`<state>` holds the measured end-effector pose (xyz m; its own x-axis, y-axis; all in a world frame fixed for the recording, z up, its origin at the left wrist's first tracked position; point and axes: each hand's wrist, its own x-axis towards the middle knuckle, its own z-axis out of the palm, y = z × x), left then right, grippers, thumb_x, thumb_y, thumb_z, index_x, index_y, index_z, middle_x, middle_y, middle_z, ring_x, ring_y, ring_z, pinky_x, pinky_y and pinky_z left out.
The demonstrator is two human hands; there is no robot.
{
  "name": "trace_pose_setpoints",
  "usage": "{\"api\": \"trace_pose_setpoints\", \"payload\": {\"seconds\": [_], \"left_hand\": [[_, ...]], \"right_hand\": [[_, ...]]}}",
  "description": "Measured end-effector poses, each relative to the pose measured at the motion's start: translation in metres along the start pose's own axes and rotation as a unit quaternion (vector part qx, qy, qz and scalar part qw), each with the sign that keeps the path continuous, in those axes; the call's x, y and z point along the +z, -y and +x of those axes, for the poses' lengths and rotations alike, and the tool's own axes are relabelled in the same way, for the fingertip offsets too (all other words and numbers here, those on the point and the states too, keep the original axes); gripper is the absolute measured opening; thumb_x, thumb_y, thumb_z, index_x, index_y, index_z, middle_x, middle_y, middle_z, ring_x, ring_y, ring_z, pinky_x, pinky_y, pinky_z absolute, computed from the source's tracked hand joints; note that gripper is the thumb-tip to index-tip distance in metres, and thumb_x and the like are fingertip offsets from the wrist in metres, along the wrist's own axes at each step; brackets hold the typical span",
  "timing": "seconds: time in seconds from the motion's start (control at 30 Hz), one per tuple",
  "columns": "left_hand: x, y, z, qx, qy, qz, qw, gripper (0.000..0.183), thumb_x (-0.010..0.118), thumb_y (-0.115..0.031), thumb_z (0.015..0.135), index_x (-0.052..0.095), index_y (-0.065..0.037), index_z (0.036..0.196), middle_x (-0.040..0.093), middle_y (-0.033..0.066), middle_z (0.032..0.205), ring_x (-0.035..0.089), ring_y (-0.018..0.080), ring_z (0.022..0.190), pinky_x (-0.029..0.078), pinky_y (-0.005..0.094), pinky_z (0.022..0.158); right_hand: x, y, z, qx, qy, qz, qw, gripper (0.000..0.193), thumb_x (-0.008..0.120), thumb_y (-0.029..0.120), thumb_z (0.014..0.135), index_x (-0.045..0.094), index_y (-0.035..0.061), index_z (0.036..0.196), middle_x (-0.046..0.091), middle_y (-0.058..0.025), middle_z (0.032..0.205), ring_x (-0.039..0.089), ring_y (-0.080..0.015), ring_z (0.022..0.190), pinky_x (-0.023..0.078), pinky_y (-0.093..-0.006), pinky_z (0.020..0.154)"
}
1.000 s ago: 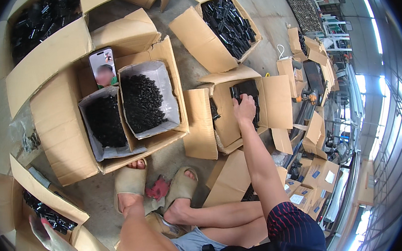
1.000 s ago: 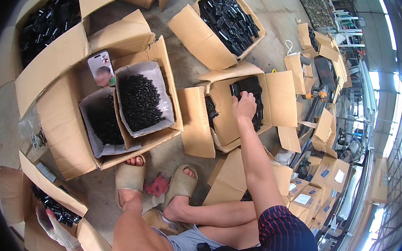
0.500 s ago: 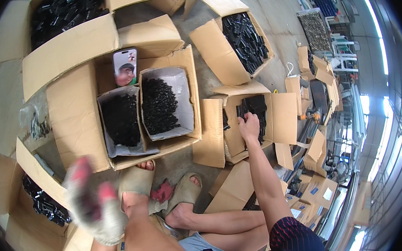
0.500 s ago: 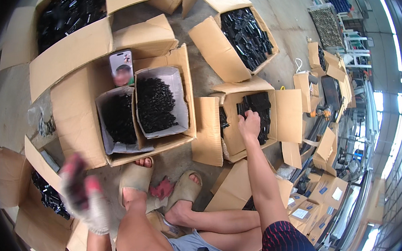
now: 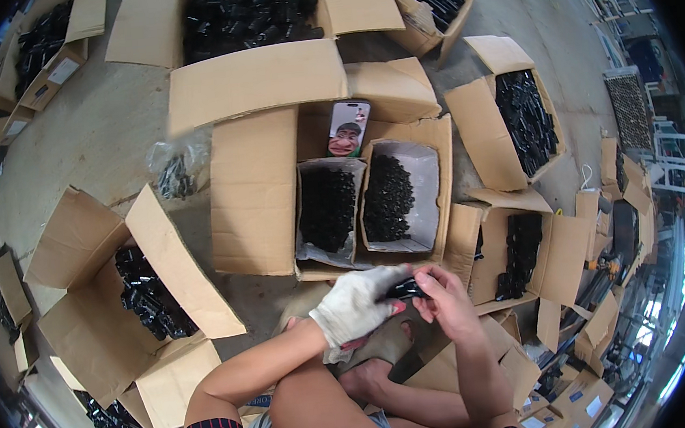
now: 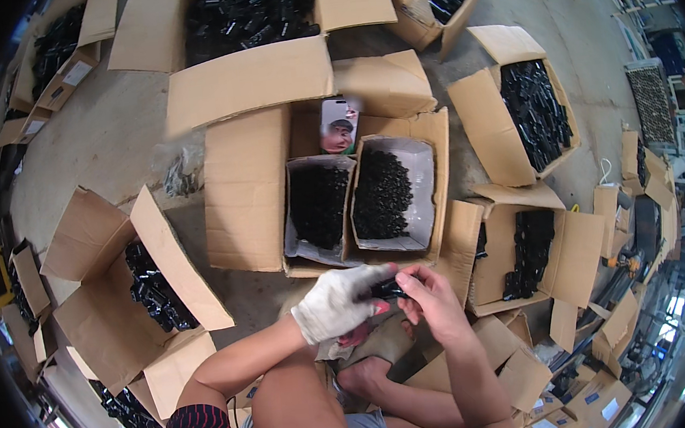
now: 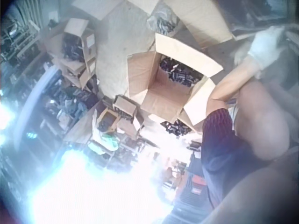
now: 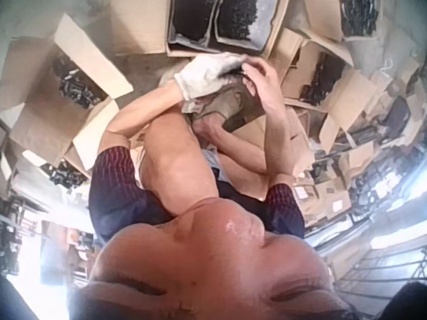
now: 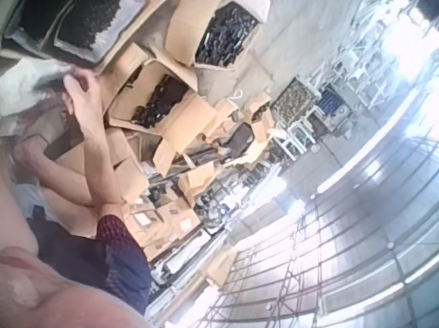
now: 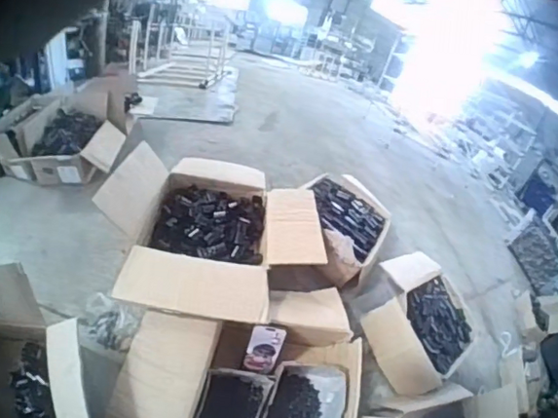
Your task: The person assembles small black plastic components by hand, picking pieces from cardboard boxes and fitting them together.
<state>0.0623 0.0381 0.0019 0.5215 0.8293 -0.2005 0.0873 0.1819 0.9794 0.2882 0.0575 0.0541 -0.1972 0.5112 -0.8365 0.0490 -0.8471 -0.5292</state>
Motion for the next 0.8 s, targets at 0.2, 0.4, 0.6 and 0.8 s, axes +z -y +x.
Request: {"api": "trace_pose_setpoints", "payload": {"seconds": [0.2, 0.4, 0.6, 0.8], "left_hand": [[-0.017, 0.022, -0.024, -0.143, -0.102, -0.29, 0.941, 0.082, 0.09, -0.004, 0.073, 0.053, -0.002, 0.146, 0.062, 0.0042, 0.131, 0.058, 0.0127, 0.113, 0.055, 0.0299, 0.097], [-0.036, 0.024, -0.035, -0.14, -0.116, -0.252, 0.95, 0.087, 0.093, -0.005, 0.07, 0.053, -0.003, 0.148, 0.066, 0.0003, 0.122, 0.055, 0.0096, 0.106, 0.053, 0.0292, 0.094], [-0.039, 0.021, -0.034, -0.154, -0.118, -0.399, 0.896, 0.056, 0.077, 0.0, 0.089, 0.049, -0.005, 0.137, 0.061, 0.007, 0.123, 0.062, 0.0149, 0.106, 0.062, 0.0362, 0.088], [-0.034, 0.028, -0.043, -0.106, -0.112, -0.484, 0.861, 0.056, 0.073, -0.001, 0.093, 0.045, -0.008, 0.14, 0.061, 0.0076, 0.126, 0.063, 0.0162, 0.11, 0.061, 0.0389, 0.091]], "right_hand": [[0.056, -0.027, 0.03, -0.153, -0.016, -0.047, 0.987, 0.034, 0.072, 0.019, 0.1, 0.061, -0.0038, 0.122, 0.069, -0.0028, 0.099, 0.061, -0.006, 0.084, 0.05, -0.0222, 0.077], [0.073, -0.039, 0.036, -0.21, -0.033, -0.027, 0.977, 0.031, 0.071, 0.019, 0.101, 0.061, -0.0024, 0.122, 0.066, 0.0014, 0.101, 0.056, -0.0029, 0.088, 0.045, -0.0188, 0.081], [0.073, -0.033, 0.039, -0.222, -0.049, -0.048, 0.973, 0.03, 0.067, 0.019, 0.104, 0.06, -0.0027, 0.124, 0.062, 0.0021, 0.105, 0.053, -0.0025, 0.09, 0.043, -0.0186, 0.081], [0.077, -0.024, 0.038, -0.253, -0.047, -0.069, 0.964, 0.039, 0.071, 0.016, 0.101, 0.061, -0.0041, 0.133, 0.067, -0.0032, 0.114, 0.061, -0.0068, 0.098, 0.05, -0.0228, 0.083]]}}
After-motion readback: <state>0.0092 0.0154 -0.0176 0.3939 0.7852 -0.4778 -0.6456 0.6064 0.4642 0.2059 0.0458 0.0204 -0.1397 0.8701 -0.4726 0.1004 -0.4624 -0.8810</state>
